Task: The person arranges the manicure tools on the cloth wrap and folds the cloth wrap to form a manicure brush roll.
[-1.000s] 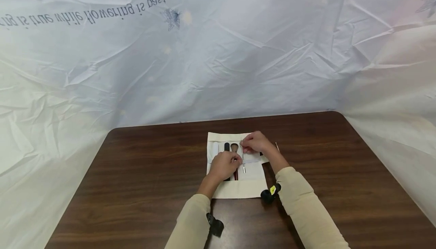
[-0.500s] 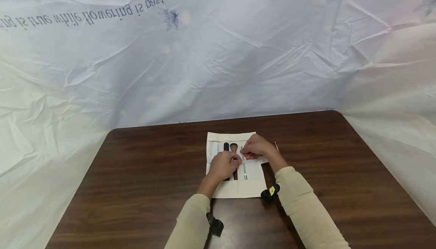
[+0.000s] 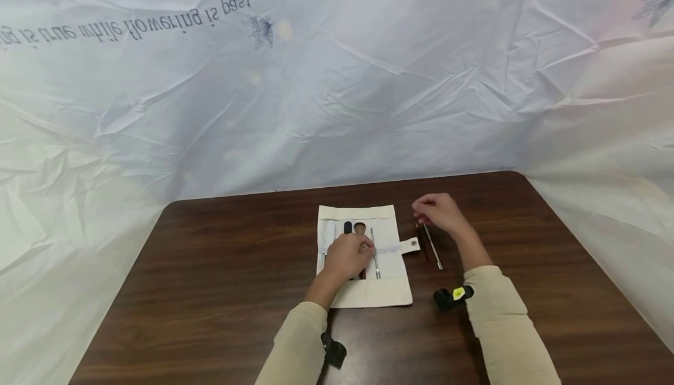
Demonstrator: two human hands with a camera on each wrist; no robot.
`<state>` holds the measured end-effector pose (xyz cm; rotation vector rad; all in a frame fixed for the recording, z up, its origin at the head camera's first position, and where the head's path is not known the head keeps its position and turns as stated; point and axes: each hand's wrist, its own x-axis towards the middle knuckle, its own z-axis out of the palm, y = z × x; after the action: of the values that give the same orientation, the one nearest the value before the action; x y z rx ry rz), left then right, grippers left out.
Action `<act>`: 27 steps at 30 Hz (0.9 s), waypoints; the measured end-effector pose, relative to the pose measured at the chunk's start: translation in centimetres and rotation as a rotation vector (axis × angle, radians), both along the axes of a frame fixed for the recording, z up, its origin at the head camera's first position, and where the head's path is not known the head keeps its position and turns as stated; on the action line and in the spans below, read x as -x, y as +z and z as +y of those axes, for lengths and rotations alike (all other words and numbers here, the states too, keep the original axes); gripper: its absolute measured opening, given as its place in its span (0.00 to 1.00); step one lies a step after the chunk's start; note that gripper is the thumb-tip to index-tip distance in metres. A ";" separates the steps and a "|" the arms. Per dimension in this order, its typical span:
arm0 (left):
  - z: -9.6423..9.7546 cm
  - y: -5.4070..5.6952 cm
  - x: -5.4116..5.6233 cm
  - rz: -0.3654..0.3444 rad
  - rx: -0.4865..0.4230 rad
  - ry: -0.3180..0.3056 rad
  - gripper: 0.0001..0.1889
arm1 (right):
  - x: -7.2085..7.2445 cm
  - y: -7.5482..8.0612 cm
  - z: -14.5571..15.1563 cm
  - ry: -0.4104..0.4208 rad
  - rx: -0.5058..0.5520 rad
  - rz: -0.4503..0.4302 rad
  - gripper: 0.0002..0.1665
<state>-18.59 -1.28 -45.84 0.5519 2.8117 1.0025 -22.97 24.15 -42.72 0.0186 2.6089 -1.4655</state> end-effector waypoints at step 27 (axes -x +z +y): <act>1.7 -1.0 0.3 0.039 0.095 0.027 0.05 | -0.8 -1.0 1.4 0.015 -0.413 -0.102 0.19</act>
<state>-18.93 0.41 -46.84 0.5296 2.8908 0.8661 -22.13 25.51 -43.72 0.1152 2.7663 -0.8723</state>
